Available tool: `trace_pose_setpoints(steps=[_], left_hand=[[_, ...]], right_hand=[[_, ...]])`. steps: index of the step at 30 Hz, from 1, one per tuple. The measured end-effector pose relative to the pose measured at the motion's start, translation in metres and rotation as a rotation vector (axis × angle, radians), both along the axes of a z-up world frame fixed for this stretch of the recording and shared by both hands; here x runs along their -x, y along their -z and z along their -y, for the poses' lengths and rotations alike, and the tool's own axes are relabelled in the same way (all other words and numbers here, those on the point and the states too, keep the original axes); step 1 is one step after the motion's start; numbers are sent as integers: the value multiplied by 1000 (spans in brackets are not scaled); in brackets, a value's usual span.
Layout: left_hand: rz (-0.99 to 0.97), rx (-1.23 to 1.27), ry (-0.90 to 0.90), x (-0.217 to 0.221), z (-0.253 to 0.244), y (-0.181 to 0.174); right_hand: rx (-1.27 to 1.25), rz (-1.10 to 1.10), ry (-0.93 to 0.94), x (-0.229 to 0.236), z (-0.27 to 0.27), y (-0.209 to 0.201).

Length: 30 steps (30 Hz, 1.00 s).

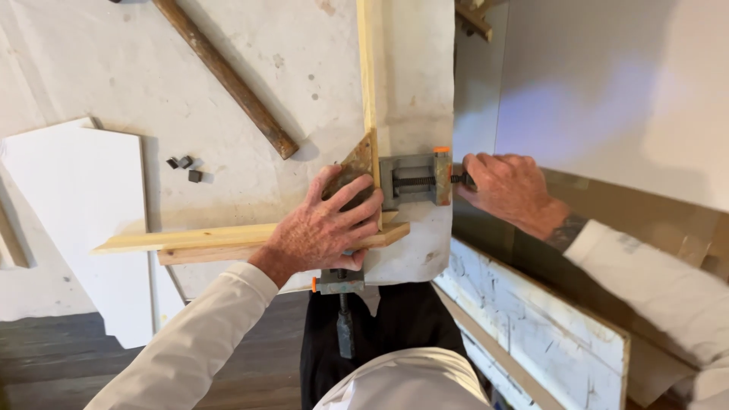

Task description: The person assembles a wooden frame by aligning pieces with a speed square, securing them with clamps, and hammering small metal fasteners into the joints. They apply wood glue to a mitered corner and clamp it to dry.

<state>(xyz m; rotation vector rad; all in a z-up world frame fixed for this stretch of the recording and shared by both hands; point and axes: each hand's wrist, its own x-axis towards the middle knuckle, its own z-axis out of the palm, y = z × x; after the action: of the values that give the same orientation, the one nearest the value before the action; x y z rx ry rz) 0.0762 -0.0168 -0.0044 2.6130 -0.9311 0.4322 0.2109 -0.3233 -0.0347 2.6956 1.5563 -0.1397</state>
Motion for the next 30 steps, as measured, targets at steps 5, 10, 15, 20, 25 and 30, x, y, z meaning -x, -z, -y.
trace_pose_setpoints(steps=[5,10,15,20,25,30], left_hand=[[-13,33,-24,6,-1,4],[10,55,-47,4,0,-3],[1,53,-39,6,-4,-1],[-28,37,29,-4,-8,-6],[-91,-44,137,-12,-20,-8],[-1,-81,203,-25,-24,-17]], right_hand=[[311,-291,172,-18,-24,-15],[520,-712,353,-32,-32,-10],[486,-756,351,-35,-48,-22],[384,-721,338,-4,-45,-91],[-716,-1315,722,164,5,-58],[-594,-2105,825,271,-87,-23]])
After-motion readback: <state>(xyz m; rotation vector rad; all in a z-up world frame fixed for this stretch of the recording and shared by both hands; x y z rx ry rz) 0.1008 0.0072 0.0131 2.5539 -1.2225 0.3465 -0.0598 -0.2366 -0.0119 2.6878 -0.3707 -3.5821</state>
